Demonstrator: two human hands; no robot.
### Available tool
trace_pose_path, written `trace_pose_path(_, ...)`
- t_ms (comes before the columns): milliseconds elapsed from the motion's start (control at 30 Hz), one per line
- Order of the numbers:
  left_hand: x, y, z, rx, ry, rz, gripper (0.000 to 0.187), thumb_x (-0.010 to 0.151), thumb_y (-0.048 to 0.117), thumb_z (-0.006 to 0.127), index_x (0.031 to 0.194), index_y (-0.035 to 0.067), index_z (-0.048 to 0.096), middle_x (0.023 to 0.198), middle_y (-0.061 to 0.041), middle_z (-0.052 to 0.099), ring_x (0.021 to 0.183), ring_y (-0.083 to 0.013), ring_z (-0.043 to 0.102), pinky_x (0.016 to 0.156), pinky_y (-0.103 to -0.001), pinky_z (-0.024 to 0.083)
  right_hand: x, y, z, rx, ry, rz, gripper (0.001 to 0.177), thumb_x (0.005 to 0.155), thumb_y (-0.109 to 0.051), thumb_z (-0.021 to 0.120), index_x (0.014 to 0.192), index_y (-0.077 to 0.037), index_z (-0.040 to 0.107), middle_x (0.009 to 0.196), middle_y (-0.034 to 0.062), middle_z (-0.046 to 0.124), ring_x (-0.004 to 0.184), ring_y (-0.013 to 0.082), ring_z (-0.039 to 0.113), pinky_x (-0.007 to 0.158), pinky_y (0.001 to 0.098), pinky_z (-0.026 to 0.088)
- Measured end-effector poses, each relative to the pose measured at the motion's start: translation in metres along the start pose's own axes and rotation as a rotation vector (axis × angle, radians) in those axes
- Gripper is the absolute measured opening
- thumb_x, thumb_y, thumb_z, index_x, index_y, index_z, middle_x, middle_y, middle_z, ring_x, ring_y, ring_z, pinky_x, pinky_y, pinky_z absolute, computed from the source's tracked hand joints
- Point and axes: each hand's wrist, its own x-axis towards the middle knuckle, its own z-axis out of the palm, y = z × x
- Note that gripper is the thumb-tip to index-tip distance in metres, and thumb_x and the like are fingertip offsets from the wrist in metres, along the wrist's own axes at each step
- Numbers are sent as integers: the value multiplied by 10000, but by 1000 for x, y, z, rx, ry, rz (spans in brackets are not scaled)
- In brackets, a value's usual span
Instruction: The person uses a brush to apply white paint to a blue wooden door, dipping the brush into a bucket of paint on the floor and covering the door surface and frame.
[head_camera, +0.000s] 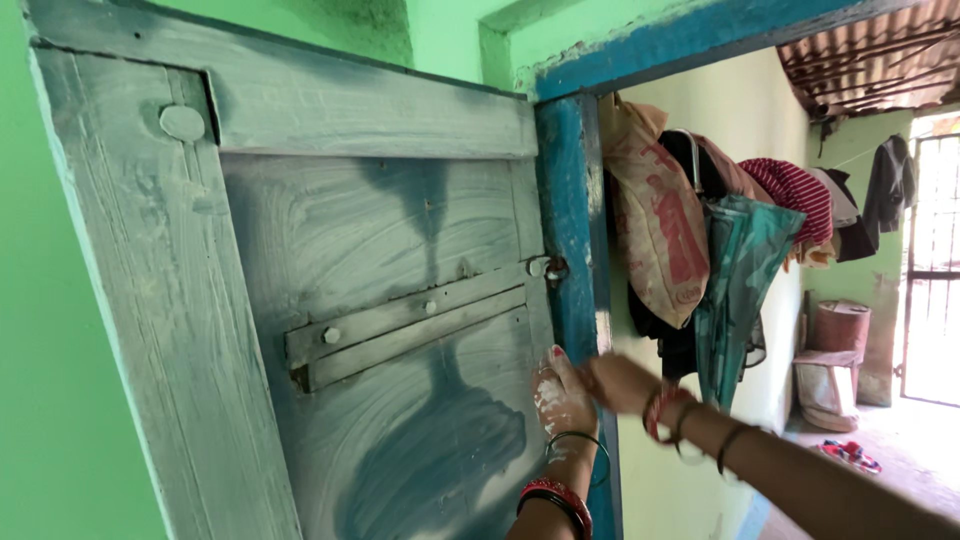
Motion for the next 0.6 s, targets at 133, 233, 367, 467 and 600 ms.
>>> trace_pose_path(133, 11, -2, 9, 97, 1, 88, 718, 1022, 551, 279, 1375, 4, 583, 1447, -234, 539, 1375, -408, 444, 1172, -471, 320, 49, 1, -80, 80, 58, 131, 217, 860, -271, 598, 775, -93, 689, 736, 168, 719, 678, 346, 719, 670, 469, 570)
trace_pose_path(233, 14, 1, 14, 103, -19, 93, 696, 1022, 530, 269, 1405, 26, 560, 1425, -231, 547, 1349, -390, 477, 1159, -459, 350, 84, -2, -140, -44, 190, 92, 153, 841, -278, 653, 856, -191, 778, 815, 144, 737, 721, 338, 718, 668, 458, 561)
trace_pose_path(367, 14, 2, 28, 103, 27, 225, 609, 1043, 443, 325, 1409, 6, 538, 1415, -240, 548, 1332, -397, 482, 1128, -455, 377, 134, 13, -193, -138, 254, 32, 261, 900, -369, 722, 871, -112, 761, 810, 178, 737, 728, 344, 705, 717, 431, 561)
trace_pose_path(467, 16, 2, 33, 117, 21, 309, 552, 1049, 382, 373, 1395, -13, 545, 1399, -239, 566, 1332, -396, 489, 1123, -458, 382, 175, 43, -221, -31, 281, -48, 180, 917, -256, 699, 885, -86, 750, 847, 151, 764, 727, 295, 713, 713, 407, 565)
trace_pose_path(600, 15, 7, 34, 118, -15, 271, 540, 1042, 383, 382, 1379, 4, 569, 1399, -221, 574, 1322, -382, 510, 1131, -445, 395, 208, 56, -257, 230, 439, -185, 75, 900, -84, 674, 935, -53, 734, 901, 119, 775, 790, 235, 715, 728, 369, 562)
